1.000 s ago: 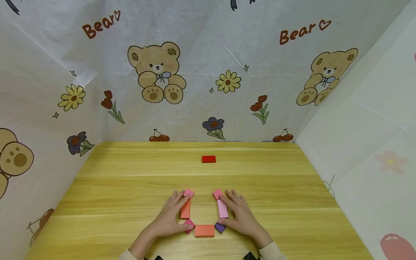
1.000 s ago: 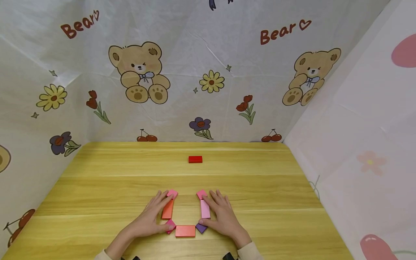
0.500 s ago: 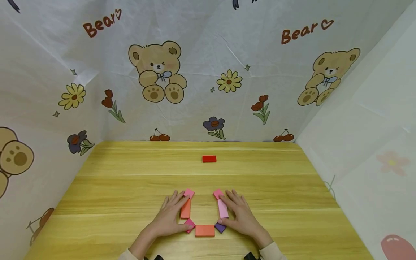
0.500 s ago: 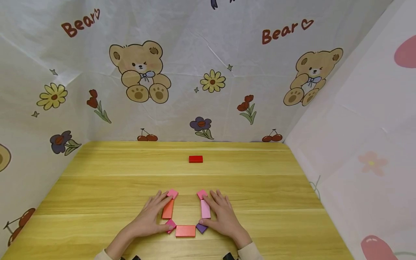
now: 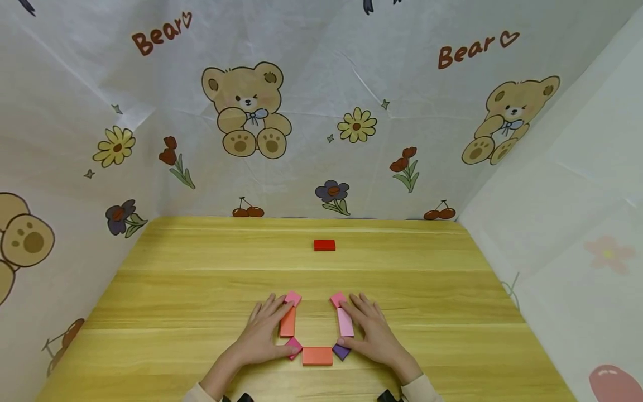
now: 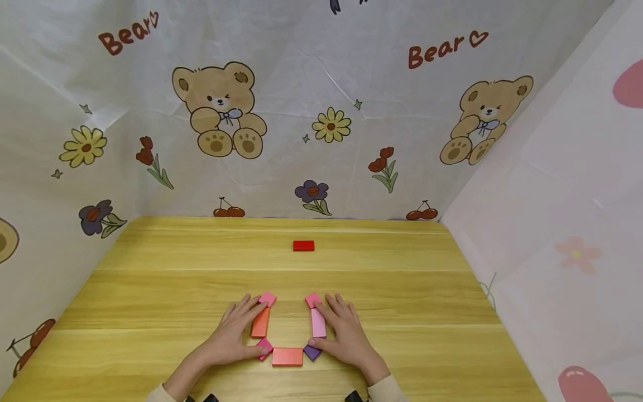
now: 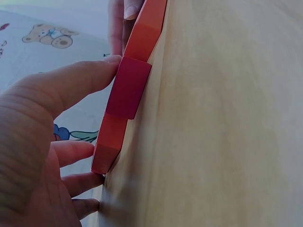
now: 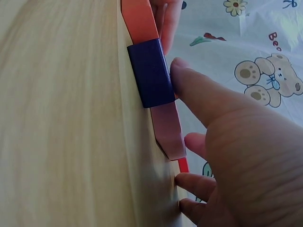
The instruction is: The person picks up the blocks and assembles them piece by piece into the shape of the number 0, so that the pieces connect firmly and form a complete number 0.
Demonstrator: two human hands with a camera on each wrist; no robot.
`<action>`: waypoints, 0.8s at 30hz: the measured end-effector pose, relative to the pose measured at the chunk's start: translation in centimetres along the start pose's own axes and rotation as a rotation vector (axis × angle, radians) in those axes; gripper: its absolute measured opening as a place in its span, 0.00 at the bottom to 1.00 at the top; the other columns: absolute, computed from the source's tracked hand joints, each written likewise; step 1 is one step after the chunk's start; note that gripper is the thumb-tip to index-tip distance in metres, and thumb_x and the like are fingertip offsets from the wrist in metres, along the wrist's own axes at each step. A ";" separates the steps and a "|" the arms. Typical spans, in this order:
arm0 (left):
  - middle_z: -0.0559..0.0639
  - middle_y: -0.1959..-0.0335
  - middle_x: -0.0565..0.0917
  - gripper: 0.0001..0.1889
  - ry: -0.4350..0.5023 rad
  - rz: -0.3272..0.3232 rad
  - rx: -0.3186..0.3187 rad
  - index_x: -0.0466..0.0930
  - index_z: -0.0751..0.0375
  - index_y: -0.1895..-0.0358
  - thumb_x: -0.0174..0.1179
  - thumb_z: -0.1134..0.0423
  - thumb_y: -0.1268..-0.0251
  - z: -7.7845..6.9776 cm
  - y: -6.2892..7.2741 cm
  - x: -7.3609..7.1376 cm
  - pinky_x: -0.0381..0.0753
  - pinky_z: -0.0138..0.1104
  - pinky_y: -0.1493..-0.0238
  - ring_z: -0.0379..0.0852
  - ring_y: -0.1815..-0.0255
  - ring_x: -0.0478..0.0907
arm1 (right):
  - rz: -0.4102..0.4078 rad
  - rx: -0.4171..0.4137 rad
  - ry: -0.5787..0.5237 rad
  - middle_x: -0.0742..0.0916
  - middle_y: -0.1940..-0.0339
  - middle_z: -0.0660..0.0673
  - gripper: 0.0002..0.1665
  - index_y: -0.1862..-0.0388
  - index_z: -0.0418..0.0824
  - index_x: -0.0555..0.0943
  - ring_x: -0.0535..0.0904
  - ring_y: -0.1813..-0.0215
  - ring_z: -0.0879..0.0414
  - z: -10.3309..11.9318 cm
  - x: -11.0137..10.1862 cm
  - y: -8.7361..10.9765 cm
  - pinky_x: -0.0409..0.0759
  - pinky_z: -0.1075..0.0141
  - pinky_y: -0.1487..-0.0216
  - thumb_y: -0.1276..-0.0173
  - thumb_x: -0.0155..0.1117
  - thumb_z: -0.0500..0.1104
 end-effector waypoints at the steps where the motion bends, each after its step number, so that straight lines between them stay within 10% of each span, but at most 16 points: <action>1: 0.61 0.23 0.57 0.52 -0.001 -0.001 0.000 0.61 0.61 0.26 0.68 0.35 0.52 0.0 0.0 0.0 0.37 0.64 0.26 0.66 0.21 0.44 | -0.002 -0.002 -0.001 0.66 0.25 0.32 0.48 0.27 0.42 0.67 0.49 0.21 0.34 0.0 0.0 0.0 0.41 0.32 0.27 0.41 0.71 0.59; 14: 0.61 0.23 0.58 0.52 0.026 -0.019 0.013 0.61 0.62 0.26 0.70 0.36 0.52 0.2 -0.1 0.0 0.37 0.64 0.27 0.67 0.21 0.45 | -0.020 0.006 -0.055 0.66 0.25 0.32 0.47 0.25 0.44 0.65 0.52 0.22 0.32 -0.2 -0.5 -0.1 0.44 0.30 0.28 0.39 0.69 0.58; 24: 0.61 0.23 0.58 0.52 0.025 -0.020 0.016 0.62 0.60 0.26 0.70 0.36 0.53 0.5 0.0 0.1 0.37 0.64 0.26 0.67 0.21 0.45 | -0.072 0.038 -0.023 0.70 0.27 0.34 0.44 0.26 0.40 0.64 0.65 0.28 0.34 -0.4 -3.3 -2.3 0.65 0.37 0.32 0.36 0.68 0.54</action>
Point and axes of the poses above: each hand's wrist, its own y-axis away from the middle knuckle, its own x-axis out of the palm, z = x × y, the point moved 5 cm from there along -y, towards the middle knuckle
